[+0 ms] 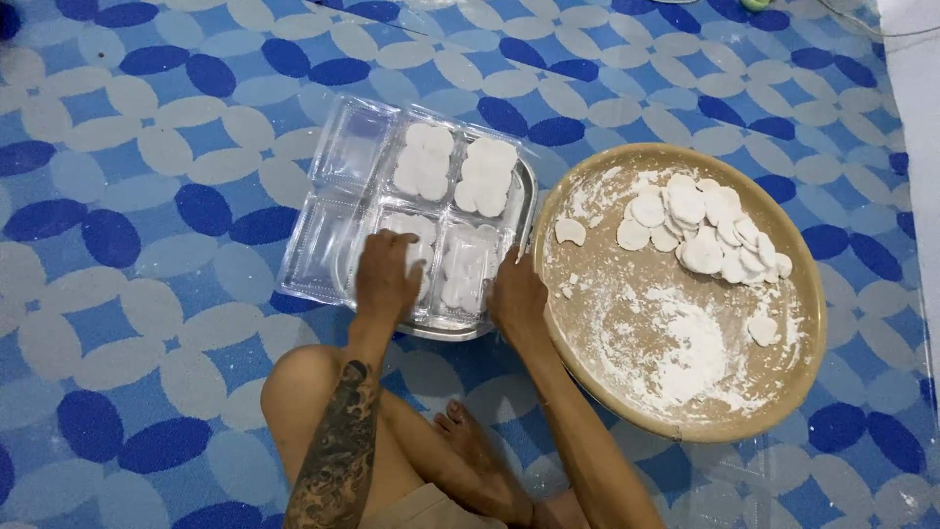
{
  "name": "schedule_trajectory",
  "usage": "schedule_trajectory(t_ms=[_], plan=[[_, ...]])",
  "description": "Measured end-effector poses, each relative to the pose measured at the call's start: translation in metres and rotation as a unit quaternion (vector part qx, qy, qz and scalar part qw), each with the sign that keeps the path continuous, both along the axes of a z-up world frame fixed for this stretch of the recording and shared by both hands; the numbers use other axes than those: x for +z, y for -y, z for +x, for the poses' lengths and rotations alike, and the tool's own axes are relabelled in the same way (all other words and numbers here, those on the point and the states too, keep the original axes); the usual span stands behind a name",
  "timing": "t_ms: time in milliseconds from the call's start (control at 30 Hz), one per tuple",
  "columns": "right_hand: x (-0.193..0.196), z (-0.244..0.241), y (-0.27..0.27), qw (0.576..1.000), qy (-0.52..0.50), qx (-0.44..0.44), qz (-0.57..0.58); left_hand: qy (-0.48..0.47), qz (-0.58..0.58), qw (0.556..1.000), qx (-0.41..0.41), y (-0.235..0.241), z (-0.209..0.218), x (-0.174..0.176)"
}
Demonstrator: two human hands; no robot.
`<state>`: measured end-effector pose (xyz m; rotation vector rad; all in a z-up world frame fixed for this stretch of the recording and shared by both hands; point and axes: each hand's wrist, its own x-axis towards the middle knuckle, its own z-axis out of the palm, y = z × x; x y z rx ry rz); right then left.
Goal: The person sits on the floor and shapes small white dough pieces by hand, coating them in white powder on a tray, then places them into clear plastic packaging compartments.
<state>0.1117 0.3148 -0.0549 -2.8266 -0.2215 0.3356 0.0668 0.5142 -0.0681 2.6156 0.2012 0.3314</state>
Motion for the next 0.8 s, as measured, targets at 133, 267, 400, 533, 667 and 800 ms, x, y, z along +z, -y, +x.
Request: schedule_trajectory(t_ms=[133,267,400,533,667,800], plan=[[0.025,-0.007,-0.002,1.000,0.005,-0.002,0.003,-0.002,0.068,0.997,-0.035,0.014,0.016,-0.026],[0.026,-0.011,0.005,0.999,0.017,0.038,0.027,0.011,0.080,0.995,-0.053,0.025,0.021,-0.024],[0.012,-0.012,0.010,0.996,0.030,0.052,0.067,-0.003,0.094,0.994,-0.048,0.033,0.023,-0.015],[0.000,-0.008,0.012,0.993,0.043,0.057,0.093,0.001,0.097,0.994,-0.051,0.034,0.023,-0.020],[0.004,-0.009,0.012,0.990,0.068,0.067,0.101,0.009,0.086,0.995,-0.044,0.036,0.024,-0.016],[0.013,-0.013,0.012,0.988,0.091,0.091,0.087,-0.007,0.087,0.995,-0.045,0.045,0.019,0.004]])
